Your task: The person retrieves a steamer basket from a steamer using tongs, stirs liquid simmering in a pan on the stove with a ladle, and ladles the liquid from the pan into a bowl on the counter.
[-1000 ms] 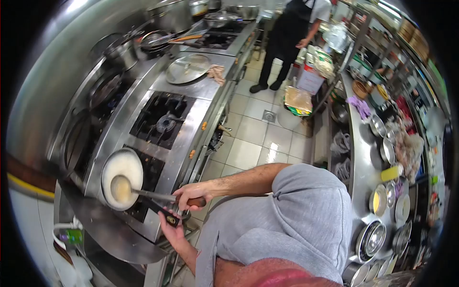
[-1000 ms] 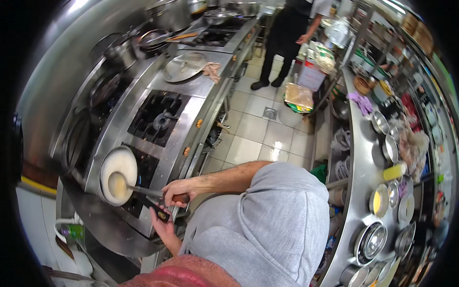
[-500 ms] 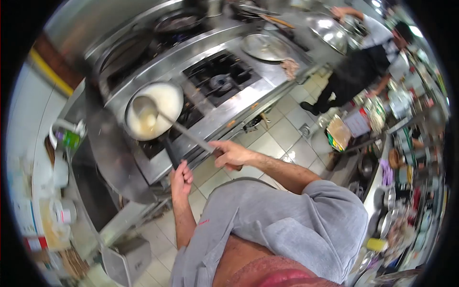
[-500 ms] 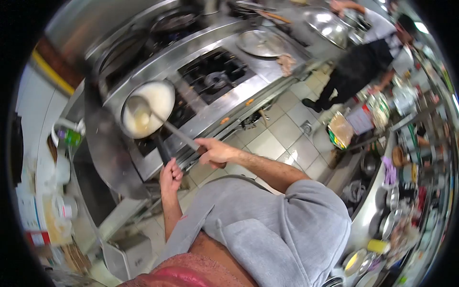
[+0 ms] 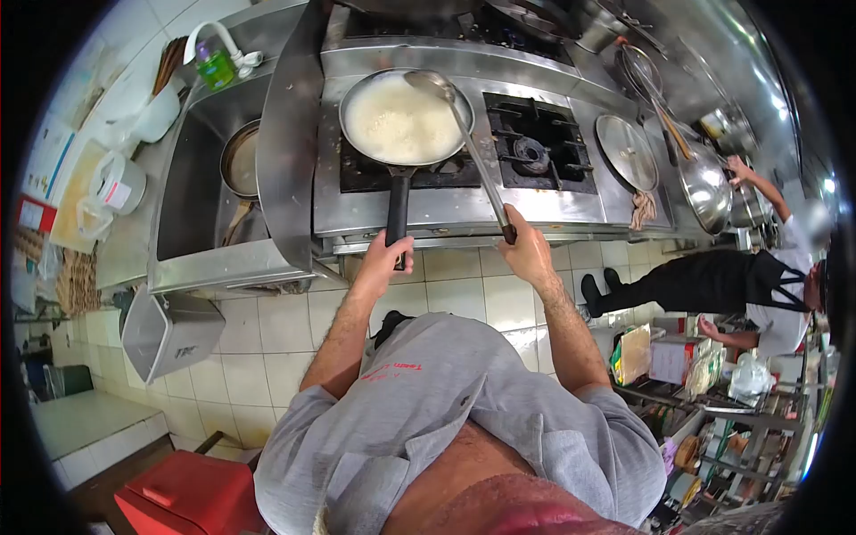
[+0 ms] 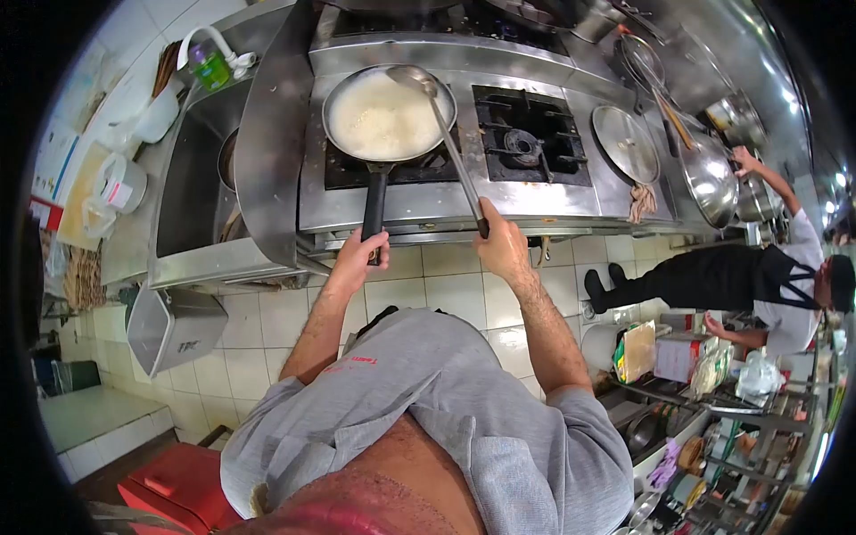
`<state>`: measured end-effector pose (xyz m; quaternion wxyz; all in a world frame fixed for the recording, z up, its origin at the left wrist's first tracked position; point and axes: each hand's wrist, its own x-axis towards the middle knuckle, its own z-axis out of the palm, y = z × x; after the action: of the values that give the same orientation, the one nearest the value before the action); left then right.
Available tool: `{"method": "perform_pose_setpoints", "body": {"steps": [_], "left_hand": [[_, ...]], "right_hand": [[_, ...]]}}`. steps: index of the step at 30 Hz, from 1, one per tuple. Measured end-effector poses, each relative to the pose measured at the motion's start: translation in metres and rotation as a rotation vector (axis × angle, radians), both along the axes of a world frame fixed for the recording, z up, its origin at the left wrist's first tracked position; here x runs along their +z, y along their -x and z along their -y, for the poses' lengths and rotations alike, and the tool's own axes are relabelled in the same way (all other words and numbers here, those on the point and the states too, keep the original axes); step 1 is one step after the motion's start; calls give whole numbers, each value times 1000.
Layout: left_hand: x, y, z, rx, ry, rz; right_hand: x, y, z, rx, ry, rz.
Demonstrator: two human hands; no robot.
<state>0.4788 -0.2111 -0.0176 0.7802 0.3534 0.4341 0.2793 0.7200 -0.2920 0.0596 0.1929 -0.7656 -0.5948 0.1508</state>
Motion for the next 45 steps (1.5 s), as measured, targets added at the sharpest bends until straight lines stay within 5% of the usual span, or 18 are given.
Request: {"method": "perform_pose_setpoints", "body": {"steps": [1, 3, 7, 9, 19, 32, 45], "left_hand": [[-2, 4, 0, 14, 2, 3], [0, 14, -3, 370, -966, -535], [89, 71, -21, 802, -1478, -734], [106, 88, -38, 1101, -1457, -872], [90, 94, -92, 933, -1271, -1284], [80, 102, -91, 868, -1227, -1215], [77, 106, -92, 827, -1162, -1122]], "right_hand": [[-3, 1, 2, 14, 2, 3], [-2, 9, 6, -112, 132, -587], [23, 39, 15, -218, 177, -1201], [34, 48, 17, -223, 175, -1249], [52, 62, 14, -139, 293, -1472], [38, 63, -2, -136, 294, -1864], [28, 53, 13, -52, 158, -1567]]}}
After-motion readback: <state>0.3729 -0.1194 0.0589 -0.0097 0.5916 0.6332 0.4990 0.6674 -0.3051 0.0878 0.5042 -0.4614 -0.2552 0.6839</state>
